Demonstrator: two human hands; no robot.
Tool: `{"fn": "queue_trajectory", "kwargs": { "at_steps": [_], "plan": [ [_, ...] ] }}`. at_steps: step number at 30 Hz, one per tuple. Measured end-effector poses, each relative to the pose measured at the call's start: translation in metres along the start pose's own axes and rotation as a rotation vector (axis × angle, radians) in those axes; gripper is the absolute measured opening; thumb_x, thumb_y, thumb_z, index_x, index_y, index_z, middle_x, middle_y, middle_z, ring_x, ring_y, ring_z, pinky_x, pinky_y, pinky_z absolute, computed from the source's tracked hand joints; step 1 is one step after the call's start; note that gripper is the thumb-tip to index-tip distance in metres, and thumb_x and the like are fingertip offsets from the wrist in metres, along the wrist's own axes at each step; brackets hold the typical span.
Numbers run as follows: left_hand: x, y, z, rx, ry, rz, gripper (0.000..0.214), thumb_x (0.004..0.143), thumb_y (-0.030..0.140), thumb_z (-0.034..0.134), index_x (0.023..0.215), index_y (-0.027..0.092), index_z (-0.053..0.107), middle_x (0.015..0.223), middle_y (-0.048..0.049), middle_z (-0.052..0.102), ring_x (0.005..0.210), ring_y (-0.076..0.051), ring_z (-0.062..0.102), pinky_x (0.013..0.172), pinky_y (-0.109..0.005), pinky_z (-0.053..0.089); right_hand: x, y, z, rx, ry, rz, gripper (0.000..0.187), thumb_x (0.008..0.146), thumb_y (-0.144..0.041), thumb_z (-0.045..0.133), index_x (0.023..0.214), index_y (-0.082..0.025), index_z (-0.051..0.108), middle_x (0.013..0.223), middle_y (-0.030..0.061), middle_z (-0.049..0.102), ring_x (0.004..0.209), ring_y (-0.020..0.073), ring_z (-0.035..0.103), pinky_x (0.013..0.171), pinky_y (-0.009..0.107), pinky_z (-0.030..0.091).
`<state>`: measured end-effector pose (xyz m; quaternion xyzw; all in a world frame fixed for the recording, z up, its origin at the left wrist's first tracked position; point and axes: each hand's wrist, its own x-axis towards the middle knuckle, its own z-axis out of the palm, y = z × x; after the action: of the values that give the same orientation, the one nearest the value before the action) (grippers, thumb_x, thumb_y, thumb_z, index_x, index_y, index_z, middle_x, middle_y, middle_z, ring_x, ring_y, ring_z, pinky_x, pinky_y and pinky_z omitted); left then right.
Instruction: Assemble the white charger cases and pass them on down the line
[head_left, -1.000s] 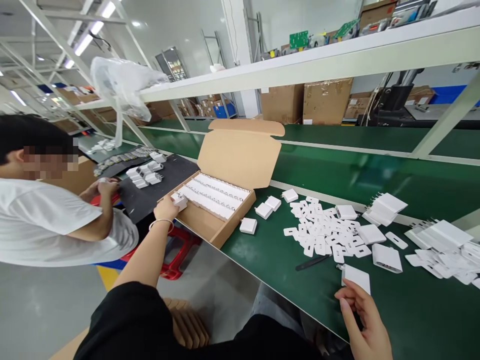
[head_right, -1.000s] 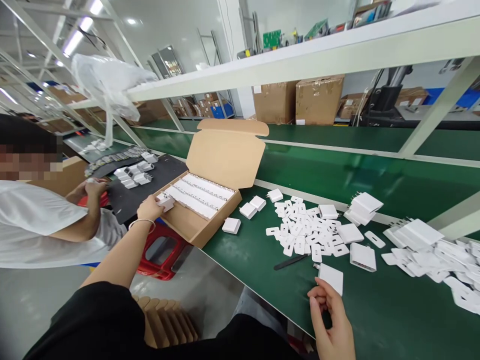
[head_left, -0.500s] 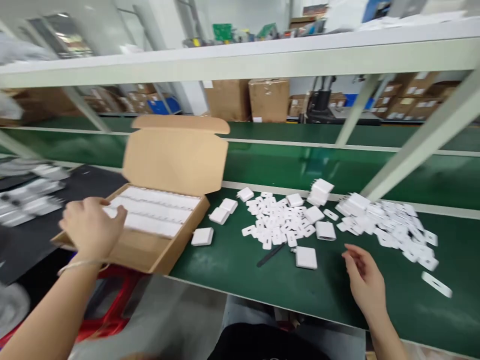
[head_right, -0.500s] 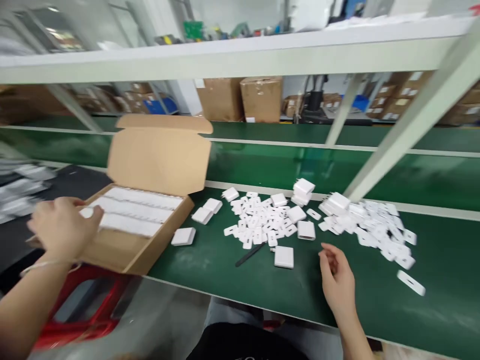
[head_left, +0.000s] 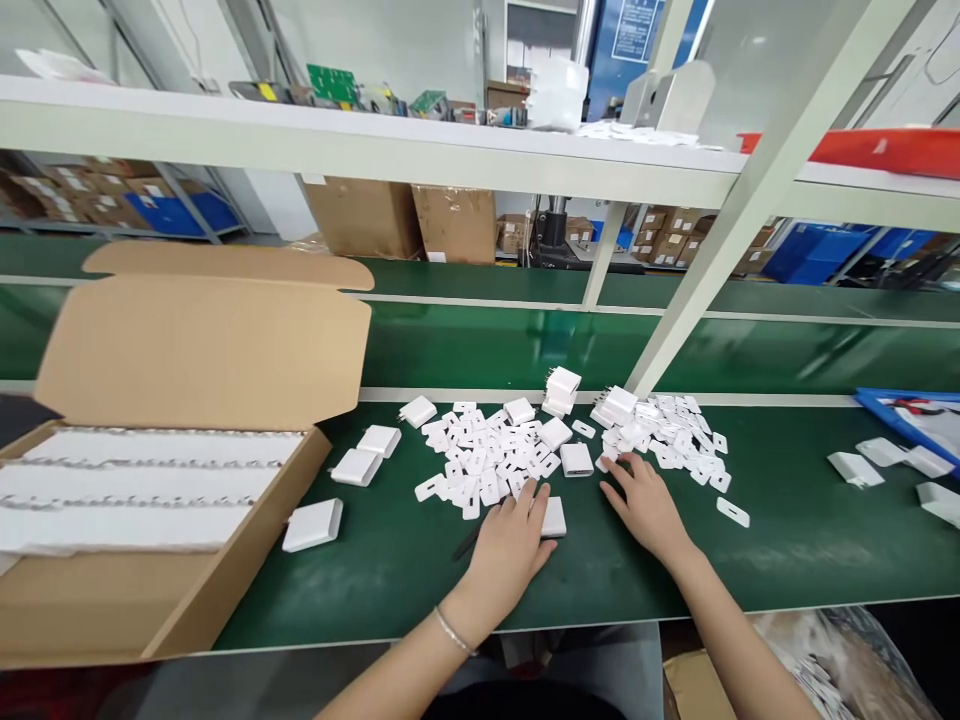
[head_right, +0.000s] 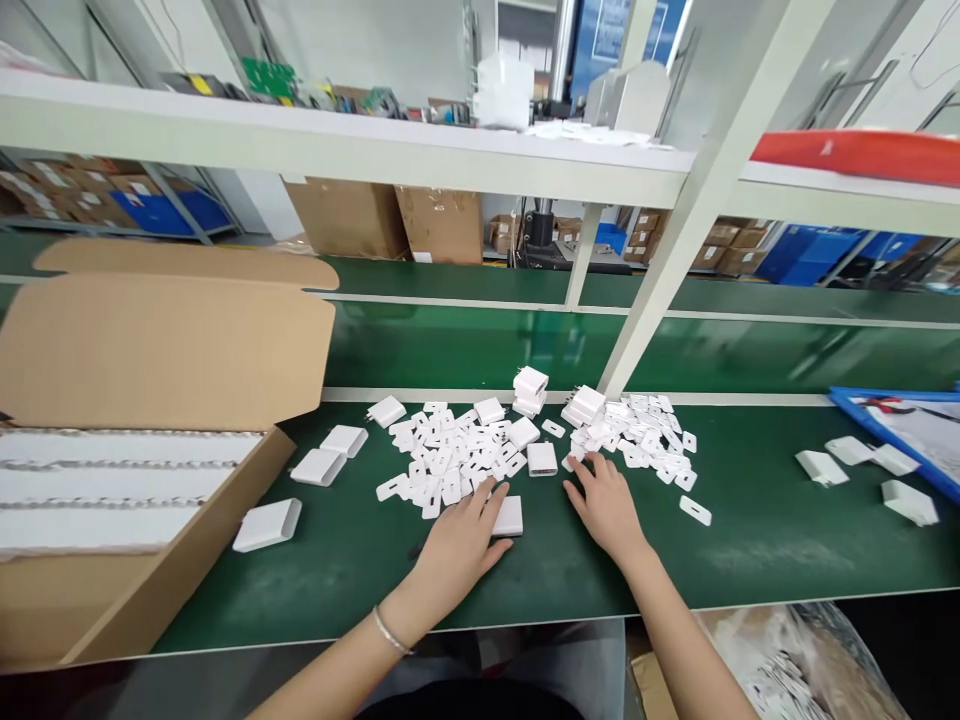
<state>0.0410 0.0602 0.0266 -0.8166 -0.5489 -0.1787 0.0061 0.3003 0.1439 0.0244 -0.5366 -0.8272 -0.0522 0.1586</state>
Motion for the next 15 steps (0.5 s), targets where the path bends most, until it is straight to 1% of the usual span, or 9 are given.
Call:
{"fn": "queue_trajectory", "kwargs": {
  "at_steps": [2,4,5,7,9,11,12,13,15],
  "plan": [
    [0.004,-0.002,0.012,-0.063,-0.061,0.018,0.058,0.093,0.020,0.071,0.149,0.016,0.055,0.147,-0.0217,0.064,0.107,-0.039,0.075,0.085,-0.049,0.062,-0.019,-0.003,-0.001,0.023,0.019,-0.020,0.036,0.107,-0.041,0.050,0.131,-0.021,0.068,0.132,0.0164,0.068,0.115,0.0344,0.068,0.092,0.049,0.060],
    [0.003,-0.006,0.015,-0.178,-0.076,0.032,0.053,0.096,0.019,0.067,0.148,0.021,0.056,0.144,-0.0187,0.067,0.112,-0.039,0.074,0.091,-0.051,0.061,-0.038,-0.006,-0.002,0.081,0.061,-0.030,0.028,0.107,-0.039,0.051,0.122,-0.021,0.068,0.129,0.0153,0.070,0.116,0.0335,0.069,0.092,0.049,0.061],
    [0.002,-0.008,0.013,-0.265,-0.076,0.032,0.050,0.098,0.021,0.066,0.148,0.023,0.056,0.143,-0.0173,0.068,0.115,-0.038,0.072,0.094,-0.051,0.060,-0.045,-0.007,-0.003,0.115,0.085,-0.027,0.025,0.107,-0.038,0.051,0.116,-0.021,0.068,0.127,0.0147,0.071,0.114,0.0327,0.070,0.091,0.049,0.061],
    [-0.003,-0.011,0.007,-0.522,-0.090,0.001,0.046,0.102,0.029,0.063,0.147,0.028,0.056,0.146,-0.0151,0.066,0.120,-0.036,0.070,0.099,-0.051,0.058,-0.056,-0.009,-0.007,0.178,0.127,-0.012,0.021,0.108,-0.036,0.052,0.106,-0.022,0.067,0.120,0.0132,0.074,0.107,0.0309,0.073,0.089,0.048,0.062],
    [-0.010,-0.011,-0.002,-0.878,-0.153,-0.094,0.047,0.106,0.038,0.058,0.152,0.030,0.052,0.143,-0.0141,0.066,0.114,-0.031,0.071,0.096,-0.047,0.059,-0.062,-0.009,-0.010,0.220,0.157,-0.004,0.019,0.108,-0.034,0.052,0.105,-0.023,0.068,0.116,0.0117,0.076,0.104,0.0297,0.074,0.089,0.048,0.063],
    [-0.018,-0.008,-0.009,-1.246,-0.226,-0.199,0.053,0.108,0.046,0.052,0.158,0.029,0.043,0.123,-0.0128,0.072,0.100,-0.026,0.072,0.090,-0.042,0.059,-0.065,-0.008,-0.013,0.244,0.171,-0.015,0.017,0.108,-0.032,0.054,0.108,-0.024,0.069,0.117,0.0106,0.078,0.105,0.0291,0.076,0.089,0.046,0.065],
    [-0.022,-0.006,-0.011,-1.400,-0.231,-0.230,0.056,0.108,0.049,0.052,0.159,0.027,0.040,0.113,-0.0113,0.072,0.093,-0.024,0.071,0.087,-0.040,0.058,-0.066,-0.007,-0.015,0.251,0.173,-0.025,0.016,0.108,-0.031,0.055,0.108,-0.024,0.069,0.118,0.0101,0.079,0.105,0.0288,0.077,0.088,0.045,0.065],
    [-0.026,-0.004,-0.013,-1.519,-0.207,-0.241,0.058,0.107,0.052,0.053,0.158,0.026,0.040,0.109,-0.0102,0.070,0.089,-0.022,0.068,0.085,-0.039,0.057,-0.067,-0.006,-0.016,0.258,0.174,-0.034,0.016,0.108,-0.031,0.055,0.105,-0.025,0.070,0.118,0.0097,0.079,0.105,0.0285,0.078,0.087,0.044,0.066],
    [-0.032,0.000,-0.015,-1.641,-0.105,-0.230,0.060,0.103,0.055,0.061,0.153,0.027,0.045,0.116,-0.0105,0.066,0.087,-0.019,0.062,0.082,-0.036,0.054,-0.068,-0.003,-0.017,0.274,0.175,-0.047,0.017,0.107,-0.030,0.057,0.100,-0.024,0.071,0.118,0.0093,0.080,0.103,0.0278,0.080,0.085,0.041,0.067]
  ]
}}
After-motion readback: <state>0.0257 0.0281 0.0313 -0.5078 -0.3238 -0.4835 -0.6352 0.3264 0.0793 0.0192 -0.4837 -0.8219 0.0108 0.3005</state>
